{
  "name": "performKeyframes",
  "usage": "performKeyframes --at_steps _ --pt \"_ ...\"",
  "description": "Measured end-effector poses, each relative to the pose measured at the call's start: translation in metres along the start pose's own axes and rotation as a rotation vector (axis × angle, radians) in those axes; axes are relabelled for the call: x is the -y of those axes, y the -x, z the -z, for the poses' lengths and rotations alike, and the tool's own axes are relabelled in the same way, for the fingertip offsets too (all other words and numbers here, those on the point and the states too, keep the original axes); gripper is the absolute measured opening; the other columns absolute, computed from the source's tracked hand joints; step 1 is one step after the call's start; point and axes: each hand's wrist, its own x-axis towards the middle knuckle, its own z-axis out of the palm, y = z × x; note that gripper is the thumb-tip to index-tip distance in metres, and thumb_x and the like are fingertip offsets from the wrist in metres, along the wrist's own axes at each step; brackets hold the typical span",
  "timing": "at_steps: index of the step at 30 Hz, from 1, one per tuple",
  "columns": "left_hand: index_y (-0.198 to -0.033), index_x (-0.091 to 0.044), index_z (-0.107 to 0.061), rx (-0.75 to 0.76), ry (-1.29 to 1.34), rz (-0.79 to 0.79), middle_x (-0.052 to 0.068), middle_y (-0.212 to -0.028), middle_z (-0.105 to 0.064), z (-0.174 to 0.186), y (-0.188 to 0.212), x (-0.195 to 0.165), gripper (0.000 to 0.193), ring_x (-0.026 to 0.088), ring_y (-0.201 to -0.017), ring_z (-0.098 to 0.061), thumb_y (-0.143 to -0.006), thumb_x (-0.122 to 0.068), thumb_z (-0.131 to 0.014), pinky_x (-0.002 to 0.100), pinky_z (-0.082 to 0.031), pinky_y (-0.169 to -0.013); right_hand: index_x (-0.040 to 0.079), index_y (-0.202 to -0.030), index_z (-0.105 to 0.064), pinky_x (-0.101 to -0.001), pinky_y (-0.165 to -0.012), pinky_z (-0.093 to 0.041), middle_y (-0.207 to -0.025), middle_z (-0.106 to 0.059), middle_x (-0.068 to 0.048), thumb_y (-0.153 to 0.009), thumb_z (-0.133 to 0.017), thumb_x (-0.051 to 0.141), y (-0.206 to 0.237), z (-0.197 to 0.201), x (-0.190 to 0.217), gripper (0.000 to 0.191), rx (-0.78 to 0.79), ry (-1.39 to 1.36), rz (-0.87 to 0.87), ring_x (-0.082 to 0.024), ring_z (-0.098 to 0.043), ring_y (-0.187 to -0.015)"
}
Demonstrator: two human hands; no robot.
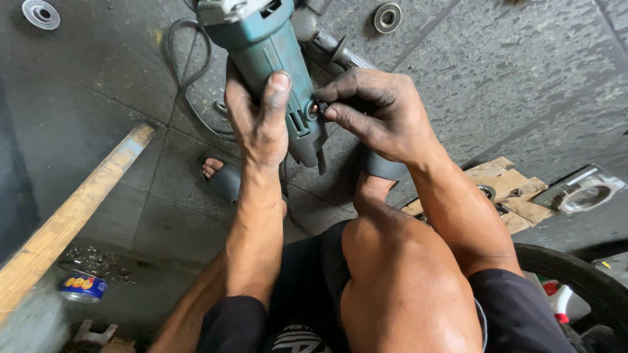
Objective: The person sits on the workshop floor repairing an angle grinder. They use pliers to remove a carbon brush from the grinder body, fit a new brush into the brush holder, and use a screwdriver to tighten the side handle and reassemble the tool.
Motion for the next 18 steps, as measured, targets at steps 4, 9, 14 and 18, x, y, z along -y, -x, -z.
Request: performKeyframes --at_steps 4,9,14,18 --pt "-0.137 0.000 -0.052 0.032 0.020 -0.004 0.008 -0.120 -0.058 0.004 0.001 0.000 0.065 0.016 -0.106 -0.054 -0.103 -0.052 -0.070 0.034 -0.047 -0.097 -0.001 -0.117 -0.072 -0.0277 -0.090 -0.060 -0.108 -0.072 -0.009 -0.101 -0.076 0.001 0.002 0.002 -0.001 0.017 0.011 -0.224 -0.097 -0.014 -0.071 -0.101" --pt "-0.136 0.000 -0.053 0.036 -0.016 -0.030 0.007 -0.118 -0.059 0.001 0.000 -0.002 0.062 0.014 -0.104 -0.054 -0.103 -0.050 -0.070 0.033 -0.047 -0.096 -0.001 -0.118 -0.072 -0.0283 -0.093 -0.059 -0.110 -0.073 -0.008 -0.101 -0.076 0.002 0.005 0.005 -0.002 0.017 0.040 -0.258 -0.100 -0.013 -0.071 -0.104" --pt "-0.135 0.000 -0.053 0.030 -0.084 -0.042 0.007 -0.114 -0.061 -0.004 0.001 -0.012 0.061 0.014 -0.098 -0.056 -0.104 -0.048 -0.071 0.031 -0.050 -0.090 -0.002 -0.117 -0.072 -0.0284 -0.093 -0.059 -0.110 -0.072 -0.008 -0.099 -0.077 0.002 0.004 0.008 -0.004 0.019 0.048 -0.283 -0.108 -0.014 -0.070 -0.103" --pt "-0.132 0.001 -0.052 0.003 -0.190 -0.045 0.009 -0.112 -0.065 -0.008 0.003 -0.022 0.059 0.016 -0.097 -0.064 -0.105 -0.047 -0.073 0.032 -0.056 -0.090 -0.002 -0.117 -0.071 -0.0282 -0.091 -0.059 -0.111 -0.071 -0.008 -0.098 -0.077 0.001 0.004 0.006 -0.006 0.020 0.042 -0.298 -0.110 -0.014 -0.070 -0.101"
